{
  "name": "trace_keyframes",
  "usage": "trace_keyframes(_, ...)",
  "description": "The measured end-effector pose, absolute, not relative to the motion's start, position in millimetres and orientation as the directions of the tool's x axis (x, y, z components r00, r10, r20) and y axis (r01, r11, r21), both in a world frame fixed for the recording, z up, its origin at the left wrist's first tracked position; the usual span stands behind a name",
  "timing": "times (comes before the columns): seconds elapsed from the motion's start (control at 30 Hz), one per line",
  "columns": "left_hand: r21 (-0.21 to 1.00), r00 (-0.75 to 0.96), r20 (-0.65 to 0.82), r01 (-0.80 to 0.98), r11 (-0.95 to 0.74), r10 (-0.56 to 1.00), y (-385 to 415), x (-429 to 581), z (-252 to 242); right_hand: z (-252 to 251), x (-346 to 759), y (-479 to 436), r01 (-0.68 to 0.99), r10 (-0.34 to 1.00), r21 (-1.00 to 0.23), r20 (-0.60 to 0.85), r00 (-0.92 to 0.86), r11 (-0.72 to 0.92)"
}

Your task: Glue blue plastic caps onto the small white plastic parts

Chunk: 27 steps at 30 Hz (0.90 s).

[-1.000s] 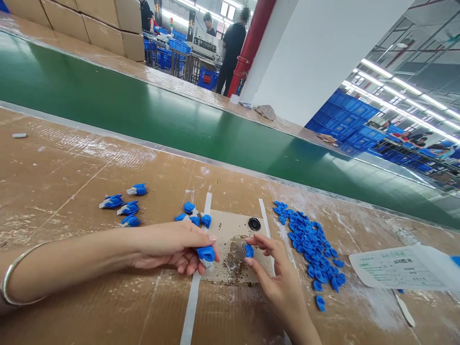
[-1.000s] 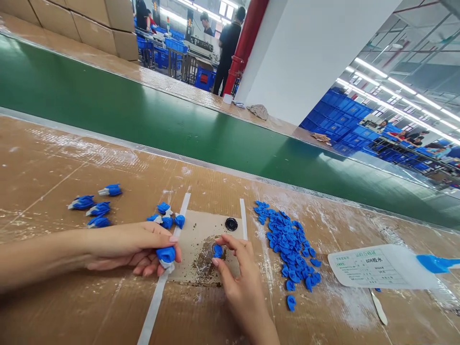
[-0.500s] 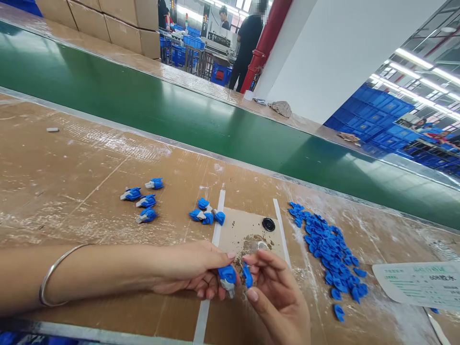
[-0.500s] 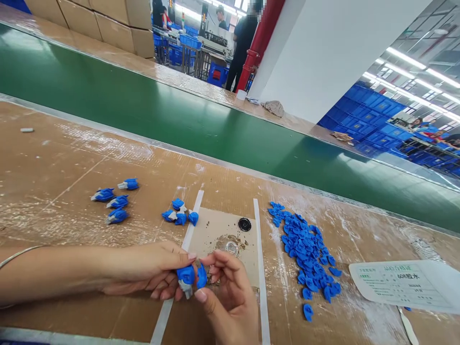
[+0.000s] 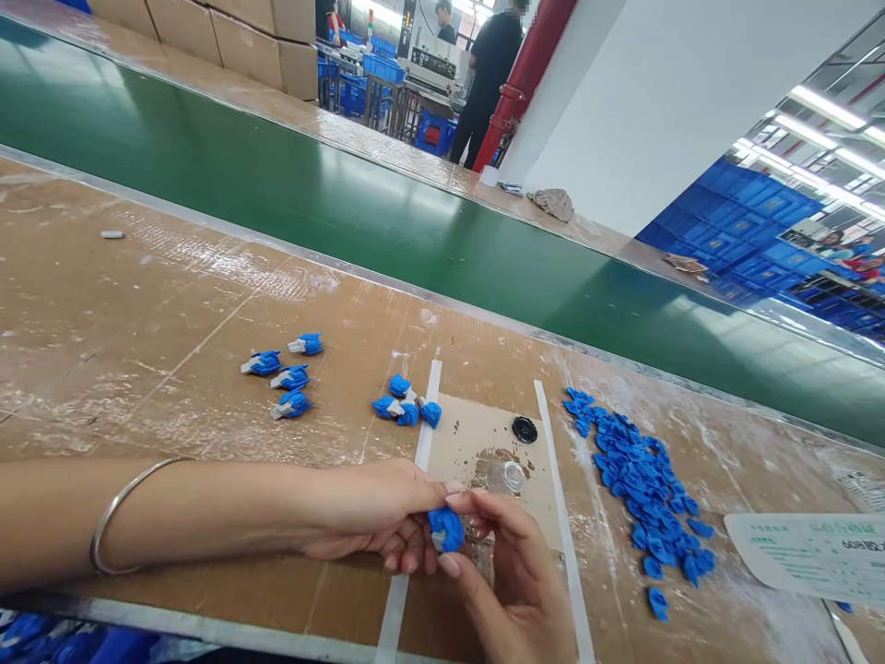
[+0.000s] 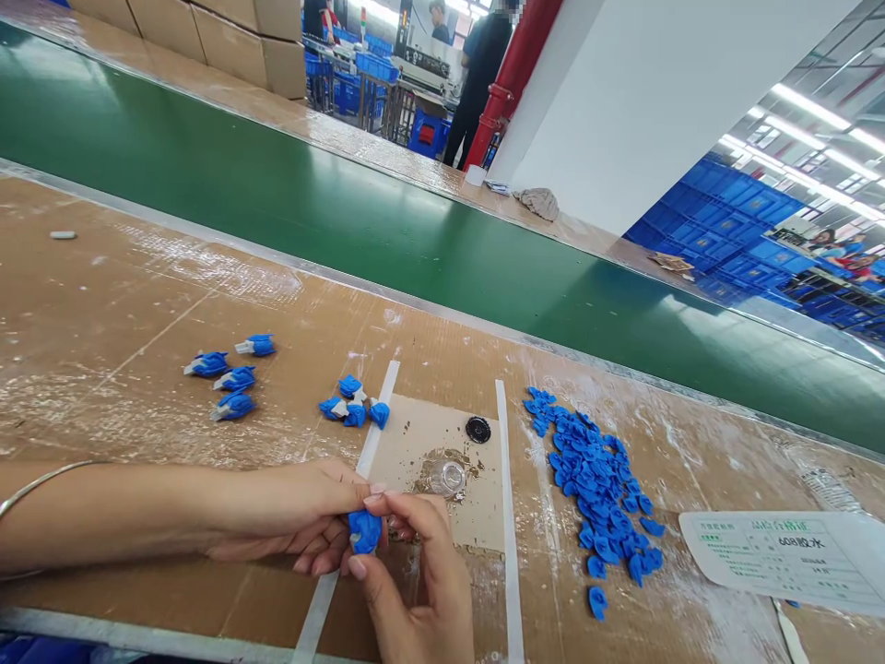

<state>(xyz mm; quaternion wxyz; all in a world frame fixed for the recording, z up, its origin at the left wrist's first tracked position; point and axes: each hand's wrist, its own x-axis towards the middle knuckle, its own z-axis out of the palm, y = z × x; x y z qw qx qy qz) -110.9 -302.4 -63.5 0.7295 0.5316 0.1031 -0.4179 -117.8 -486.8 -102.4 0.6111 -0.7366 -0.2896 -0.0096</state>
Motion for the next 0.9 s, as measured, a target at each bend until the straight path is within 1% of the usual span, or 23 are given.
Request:
trace_keyframes(0.1,0.697,0.637,-0.57,0.709,0.105,-0.519,-300.9,-110.5,-62.8,-101.8,-117.5,-485.2,0.46,0.405,-0.882,0.387,0.828,-0.098)
trace_keyframes(0.23,0.714,0.654,-0.506,0.683,0.153,-0.563,-300.4,-110.2,-61.0,-98.0,-117.7,-482.0,0.448,0.401,-0.882,0.362,0.841,-0.144)
trace_keyframes(0.37,0.807,0.685,-0.473,0.589,0.04,-0.554,-299.8,-109.6,-64.5,-92.7,-122.0,-476.9,0.438,0.425,-0.889,0.348,0.836,-0.132)
trace_keyframes(0.47,0.828,0.689,-0.494,0.559,-0.044,-0.531,-298.2,-106.9,-67.2,-90.3,-123.3,-482.9,0.478,0.465,-0.866,0.367,0.806,-0.146)
trace_keyframes(0.53,0.832,0.686,-0.504,0.549,-0.081,-0.525,-296.9,-104.7,-66.7,-89.3,-117.1,-498.5,0.521,0.424,-0.818,0.393,0.816,-0.244)
trace_keyframes(0.6,0.847,0.693,-0.491,0.523,-0.101,-0.528,-295.8,-102.8,-64.0,-88.6,-101.7,-524.1,0.519,0.309,-0.734,0.42,0.853,-0.438)
trace_keyframes(0.67,0.871,0.712,-0.461,0.478,-0.116,-0.53,-294.2,-101.0,-59.1,-87.5,-77.1,-554.9,0.437,0.149,-0.603,0.467,0.872,-0.668)
trace_keyframes(0.7,0.883,0.725,-0.447,0.451,-0.129,-0.525,-292.7,-99.7,-55.8,-86.7,-62.4,-569.8,0.364,0.067,-0.53,0.498,0.865,-0.766)
trace_keyframes(0.77,0.912,0.764,-0.409,0.358,-0.2,-0.498,-286.7,-95.2,-47.6,-85.1,-30.9,-593.6,0.334,0.052,-0.48,0.51,0.859,-0.811)
trace_keyframes(0.83,0.916,0.836,-0.312,0.14,-0.375,-0.451,-274.8,-87.5,-38.5,-84.5,-0.4,-606.1,0.37,0.137,-0.436,0.478,0.868,-0.821)
trace_keyframes(0.87,0.869,0.872,-0.237,-0.007,-0.494,-0.429,-266.1,-82.5,-34.3,-85.0,13.4,-608.2,0.397,0.191,-0.413,0.457,0.869,-0.82)
trace_keyframes(0.9,0.769,0.904,-0.147,-0.15,-0.621,-0.401,-255.8,-77.3,-30.7,-86.2,25.8,-608.0,0.427,0.246,-0.39,0.434,0.867,-0.816)
